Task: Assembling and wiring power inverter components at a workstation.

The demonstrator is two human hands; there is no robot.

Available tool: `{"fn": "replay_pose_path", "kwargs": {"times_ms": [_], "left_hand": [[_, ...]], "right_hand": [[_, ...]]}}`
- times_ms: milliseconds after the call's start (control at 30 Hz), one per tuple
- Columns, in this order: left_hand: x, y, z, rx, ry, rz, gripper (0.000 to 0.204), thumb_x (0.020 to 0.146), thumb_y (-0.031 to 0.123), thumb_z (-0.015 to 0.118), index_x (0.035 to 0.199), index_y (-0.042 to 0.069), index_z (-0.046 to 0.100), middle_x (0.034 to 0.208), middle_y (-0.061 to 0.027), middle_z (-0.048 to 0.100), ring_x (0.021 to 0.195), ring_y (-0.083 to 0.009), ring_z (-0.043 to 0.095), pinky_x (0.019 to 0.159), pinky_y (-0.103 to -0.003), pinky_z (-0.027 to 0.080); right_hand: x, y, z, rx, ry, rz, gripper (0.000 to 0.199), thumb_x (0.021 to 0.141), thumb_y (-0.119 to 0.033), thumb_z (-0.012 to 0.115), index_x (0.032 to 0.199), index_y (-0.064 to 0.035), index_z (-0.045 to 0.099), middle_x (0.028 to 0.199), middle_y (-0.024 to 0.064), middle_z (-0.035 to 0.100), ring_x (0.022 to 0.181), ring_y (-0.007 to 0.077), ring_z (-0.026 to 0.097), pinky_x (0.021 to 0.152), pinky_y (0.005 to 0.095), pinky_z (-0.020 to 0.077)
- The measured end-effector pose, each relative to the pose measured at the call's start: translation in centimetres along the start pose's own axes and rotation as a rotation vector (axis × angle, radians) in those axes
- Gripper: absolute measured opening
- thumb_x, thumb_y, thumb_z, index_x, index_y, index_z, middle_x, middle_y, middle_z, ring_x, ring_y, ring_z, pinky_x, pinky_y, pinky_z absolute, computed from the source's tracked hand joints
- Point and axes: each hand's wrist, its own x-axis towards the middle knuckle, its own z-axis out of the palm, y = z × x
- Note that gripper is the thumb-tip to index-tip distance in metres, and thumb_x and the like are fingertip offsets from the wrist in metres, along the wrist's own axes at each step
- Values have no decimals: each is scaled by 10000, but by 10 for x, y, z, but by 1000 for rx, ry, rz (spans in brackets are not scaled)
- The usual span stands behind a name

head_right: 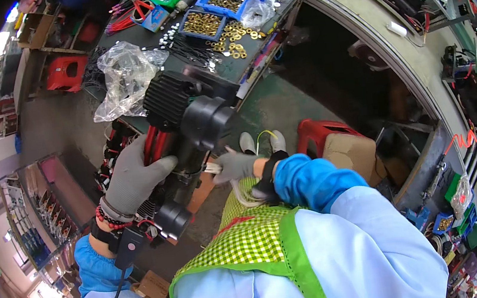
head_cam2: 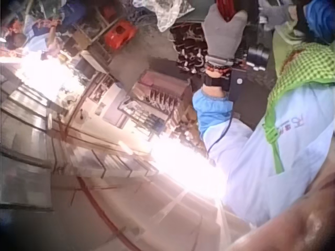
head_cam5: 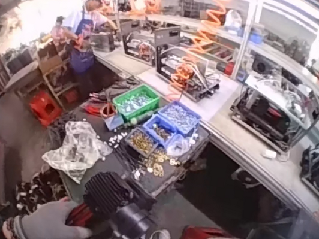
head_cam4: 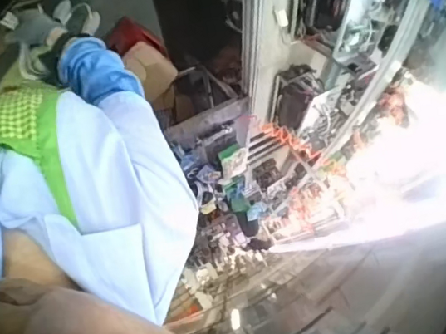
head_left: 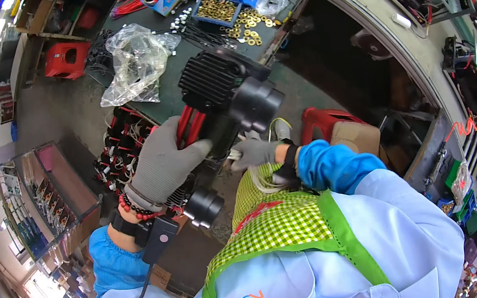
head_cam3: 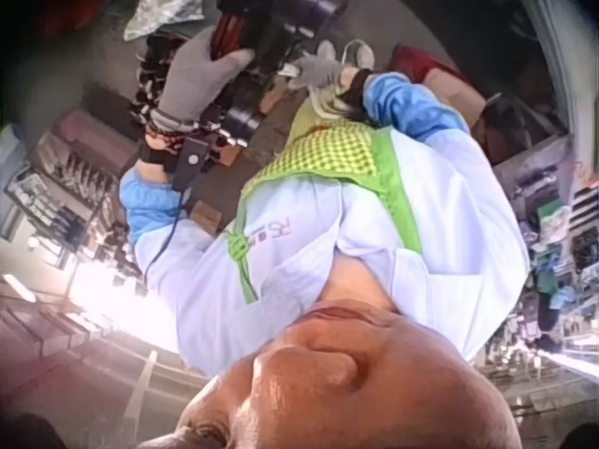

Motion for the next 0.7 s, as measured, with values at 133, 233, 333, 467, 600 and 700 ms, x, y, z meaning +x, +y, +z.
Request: {"fn": "replay_pose_path", "kwargs": {"times_ms": [133,233,333,467,600,700], "left_hand": [[6,-42,20,-163,-27,4,351,804,249,694,1017,-9,590,731,-57,585,648,-154,585,627,-327,480],[22,-54,41,-356,-143,-138,263,809,192,683,957,1,580,705,-37,574,594,-123,558,573,-293,463],[38,-63,58,-465,-208,-112,196,813,149,668,911,14,565,686,-16,557,559,-109,537,537,-273,449],[63,-94,84,-505,-339,-72,212,804,147,672,922,8,564,678,-22,557,557,-117,542,537,-286,456],[100,-122,91,-416,-436,-73,222,791,145,670,922,2,564,674,-40,576,563,-131,560,542,-303,464],[125,-130,80,-411,-513,-103,218,784,147,665,914,2,566,679,-44,585,569,-136,568,540,-308,466]], "right_hand": [[-61,34,-47,-328,96,23,329,784,-304,612,994,-61,683,916,180,689,890,334,664,796,437,500],[-102,29,-63,-568,-6,245,323,752,-301,614,961,-72,703,865,183,694,837,362,673,773,461,518],[-127,58,-62,-640,-133,426,364,779,-301,571,1038,-82,703,911,174,708,865,355,681,756,461,526],[-153,77,-44,-559,-60,380,313,831,-292,562,1055,-98,663,936,176,695,912,357,665,808,454,502],[-166,40,-40,-158,-14,339,379,911,-369,532,1046,-24,612,909,205,669,883,358,656,799,449,485],[-155,0,-40,-216,-43,302,370,904,-357,534,1025,-14,601,902,229,661,873,387,649,789,470,481]]}}
